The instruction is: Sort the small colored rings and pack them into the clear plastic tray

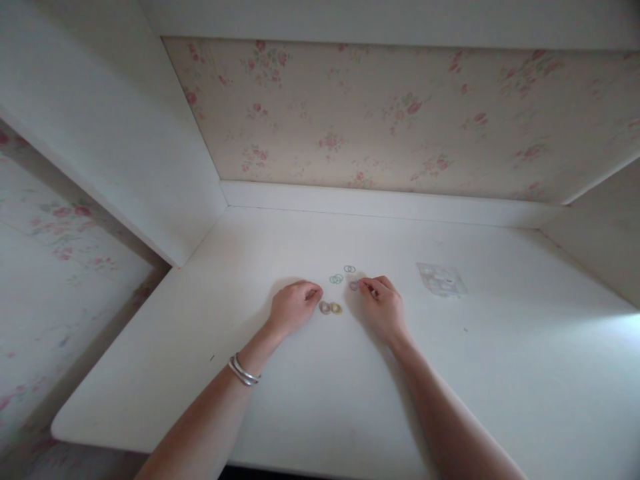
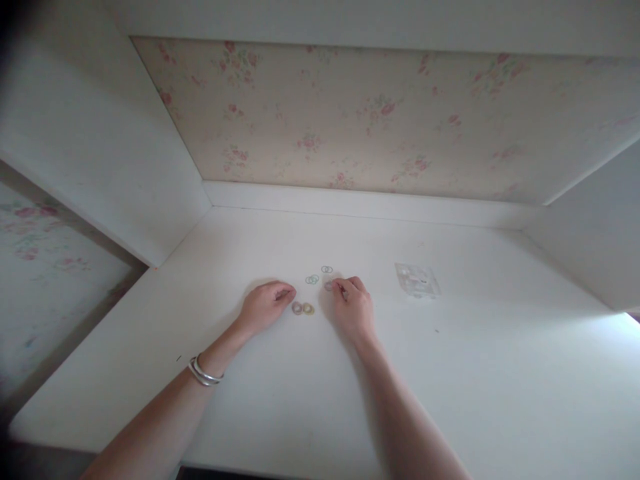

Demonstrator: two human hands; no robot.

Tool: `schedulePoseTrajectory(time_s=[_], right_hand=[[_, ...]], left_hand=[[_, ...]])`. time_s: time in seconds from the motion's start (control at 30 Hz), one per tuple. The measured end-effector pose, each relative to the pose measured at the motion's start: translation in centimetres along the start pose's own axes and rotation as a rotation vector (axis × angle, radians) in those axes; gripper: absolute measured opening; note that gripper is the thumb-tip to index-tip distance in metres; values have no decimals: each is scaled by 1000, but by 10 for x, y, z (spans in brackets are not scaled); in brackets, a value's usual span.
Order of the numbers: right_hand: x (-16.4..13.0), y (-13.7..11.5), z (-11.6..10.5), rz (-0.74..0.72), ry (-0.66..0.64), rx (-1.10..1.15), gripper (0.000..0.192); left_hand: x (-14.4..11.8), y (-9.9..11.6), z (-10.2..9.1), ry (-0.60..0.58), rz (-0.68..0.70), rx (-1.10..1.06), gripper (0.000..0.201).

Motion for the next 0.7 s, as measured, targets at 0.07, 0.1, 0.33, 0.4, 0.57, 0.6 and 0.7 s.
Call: schedulePoseTrajectory(time_s=[0.07, 0.1, 0.33, 0.4, 0.57, 0.6, 0.7], right_hand=[[-1, -2, -3, -6, 15, 7, 29], [-1, -3, -4, -13, 20, 11, 29], [-5, -3, -8, -17, -41, 30, 32], [-4, -3, -7, -11, -47, 19, 32], [-3, -6, -9, -33, -23, -14, 30], [-4, -8, -10, -51, -11, -6, 30], [-7, -13, -14, -126, -32, 30, 27]], left_hand=[[0, 0, 0, -4, 0, -4, 23], [0, 0, 0, -6, -2, -4, 23], [1, -1, 0, -15, -6, -15, 25], [1, -2, 0, -7, 7, -17, 24], [1, -3, 1, -6, 20, -10, 24], [1, -3, 1, -7, 17, -8, 24], [0, -1, 0, -12, 16, -3, 25]])
Point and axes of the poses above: each hand's wrist, its own x-axis towards the middle knuckle, its own z-axis out of the palm, y = z × x, the point moved 3 cm from there along x, towards the middle knuckle, and after that the axes turned 1 degree about -x, right-handed, at the moved point
